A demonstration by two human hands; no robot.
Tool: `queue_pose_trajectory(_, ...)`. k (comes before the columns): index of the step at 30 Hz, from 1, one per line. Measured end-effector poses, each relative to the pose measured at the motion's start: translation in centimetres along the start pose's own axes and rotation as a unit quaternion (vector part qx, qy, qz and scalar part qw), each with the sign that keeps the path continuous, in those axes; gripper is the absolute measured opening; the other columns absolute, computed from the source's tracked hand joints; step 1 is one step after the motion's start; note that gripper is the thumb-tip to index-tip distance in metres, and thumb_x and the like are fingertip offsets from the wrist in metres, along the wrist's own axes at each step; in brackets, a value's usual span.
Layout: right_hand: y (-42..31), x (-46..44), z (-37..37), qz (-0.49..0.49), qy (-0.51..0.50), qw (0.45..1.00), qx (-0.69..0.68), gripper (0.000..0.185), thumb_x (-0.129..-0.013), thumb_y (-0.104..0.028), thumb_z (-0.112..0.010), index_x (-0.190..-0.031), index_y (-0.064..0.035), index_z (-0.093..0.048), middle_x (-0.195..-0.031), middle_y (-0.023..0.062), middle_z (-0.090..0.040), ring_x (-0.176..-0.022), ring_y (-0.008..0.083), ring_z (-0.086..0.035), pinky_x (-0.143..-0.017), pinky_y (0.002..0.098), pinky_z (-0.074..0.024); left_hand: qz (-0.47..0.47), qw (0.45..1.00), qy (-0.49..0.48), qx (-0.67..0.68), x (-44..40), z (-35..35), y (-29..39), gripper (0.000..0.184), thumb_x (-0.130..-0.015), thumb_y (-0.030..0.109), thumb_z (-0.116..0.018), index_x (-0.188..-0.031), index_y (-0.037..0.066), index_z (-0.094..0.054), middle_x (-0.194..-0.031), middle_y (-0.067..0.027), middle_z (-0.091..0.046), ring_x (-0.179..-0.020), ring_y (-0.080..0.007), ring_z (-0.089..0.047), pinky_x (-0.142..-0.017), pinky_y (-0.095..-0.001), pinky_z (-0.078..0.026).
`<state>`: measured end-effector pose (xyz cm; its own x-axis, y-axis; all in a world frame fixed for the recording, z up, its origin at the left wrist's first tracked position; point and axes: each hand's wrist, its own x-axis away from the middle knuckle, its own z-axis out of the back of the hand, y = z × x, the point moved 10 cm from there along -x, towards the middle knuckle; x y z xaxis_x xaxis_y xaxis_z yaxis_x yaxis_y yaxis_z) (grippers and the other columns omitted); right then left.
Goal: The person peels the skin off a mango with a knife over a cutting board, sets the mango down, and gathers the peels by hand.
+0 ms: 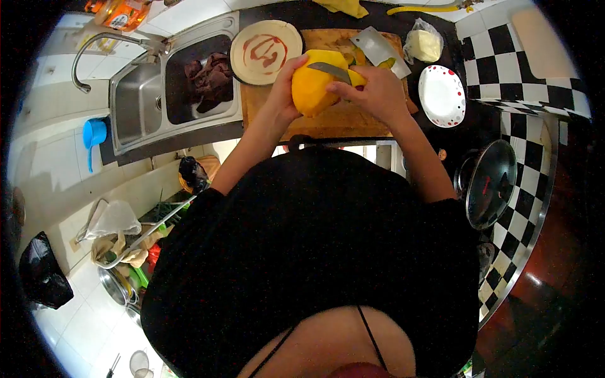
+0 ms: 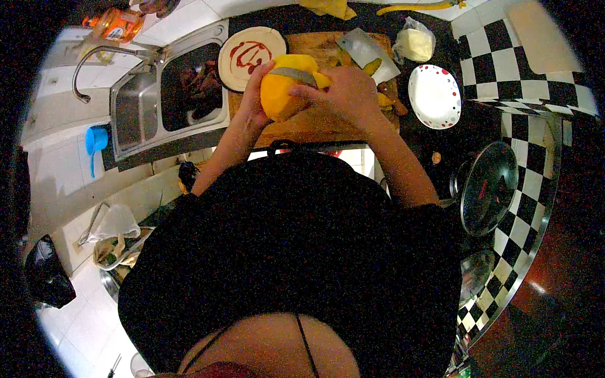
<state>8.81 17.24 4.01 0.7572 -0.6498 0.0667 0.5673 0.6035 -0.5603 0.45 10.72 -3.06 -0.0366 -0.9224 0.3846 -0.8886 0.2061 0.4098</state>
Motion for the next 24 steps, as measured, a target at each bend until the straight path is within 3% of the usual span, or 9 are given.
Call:
queue_pose_trajectory(2,0.4,0.1,0.3,-0.01,0.021,0.999,0.029,0.056,-0.07,-0.06,-0.062,-0.075,-0.0043,-0.062,-0.058,0.0058,-0.057,-0.053,0.017,-0.055,-0.051,0.0282,-0.0414,-0.009,1.0,0.015,0.002,0.0,0.2,0.0,0.048,-0.085,0.037,-0.051,-0.119,0.004,-0.046,-0.111,-0.0133,-0.057,-0.1,-0.0269,-0.057,-0.086,-0.0446,-0.047)
queue_pose_trajectory(3,0.3,0.1,0.5,-0.009,0.021,0.999,0.029,0.056,-0.07,-0.06,-0.062,-0.075,-0.0043,-0.062,-0.058,0.0058,-0.057,-0.053,0.017,-0.055,-0.051,0.0282,-0.0414,-0.02,0.999,0.03,0.004,-0.1,0.4,0.2,0.047,-0.085,0.037,-0.051,-0.119,0.004,-0.046,-0.111,-0.0129,-0.057,-0.1,-0.0266,-0.057,-0.087,-0.0445,-0.047)
queue_pose_trajectory(5,0.4,0.5,3.5,-0.005,0.147,0.983,-0.11,0.049,-0.07,-0.052,-0.068,-0.08,-0.0047,-0.06,-0.063,0.0042,-0.058,-0.056,0.0128,-0.054,-0.053,0.0248,-0.0416,-0.011,1.0,0.017,0.01,-0.2,0.3,0.1,0.047,-0.085,0.036,-0.051,-0.118,0.004,-0.046,-0.111,-0.0128,-0.057,-0.1,-0.0264,-0.057,-0.087,-0.0445,-0.047)
queue_pose_trajectory(8,0.9,0.6,2.9,-0.018,0.149,0.975,-0.163,0.044,-0.069,-0.043,-0.073,-0.085,-0.0049,-0.059,-0.07,0.001,-0.058,-0.058,0.0091,-0.051,-0.055,0.0226,-0.0413,-0.007,1.0,0.0,0.013,-0.2,-0.1,0.0,0.045,-0.085,0.036,-0.051,-0.118,0.005,-0.046,-0.111,-0.0125,-0.057,-0.101,-0.0258,-0.057,-0.087,-0.0437,-0.047)
queue_pose_trajectory(13,0.9,-0.2,0.8,-0.044,0.078,0.97,-0.226,0.044,-0.068,-0.041,-0.075,-0.088,-0.0046,-0.059,-0.072,-0.0018,-0.057,-0.061,0.0069,-0.051,-0.057,0.022,-0.0417,-0.082,0.991,0.035,-0.095,-1.0,1.0,0.5,0.055,-0.083,0.041,-0.051,-0.123,0.004,-0.041,-0.113,-0.0154,-0.055,-0.096,-0.0274,-0.059,-0.082,-0.041,-0.05)
queue_pose_trajectory(21,3.0,-0.3,-2.0,-0.088,0.035,0.948,-0.305,0.04,-0.069,-0.037,-0.075,-0.084,-0.0041,-0.058,-0.072,-0.0015,-0.056,-0.064,0.0064,-0.051,-0.059,0.0214,-0.0416,-0.196,0.965,0.058,-0.162,-0.8,1.5,2.0,0.052,-0.083,0.033,-0.054,-0.123,0.003,-0.038,-0.11,-0.0148,-0.054,-0.094,-0.0262,-0.059,-0.077,-0.0375,-0.052)
queue_pose_trajectory(24,2.3,-0.3,-1.7,-0.07,0.022,0.946,-0.316,0.038,-0.07,-0.034,-0.075,-0.083,-0.0039,-0.057,-0.072,-0.0016,-0.056,-0.064,0.0067,-0.051,-0.059,0.0209,-0.0415,-0.173,0.971,0.05,-0.16,-1.5,2.4,1.4,0.052,-0.083,0.031,-0.055,-0.123,0.004,-0.036,-0.109,-0.0145,-0.054,-0.094,-0.0255,-0.059,-0.077,-0.0375,-0.052)
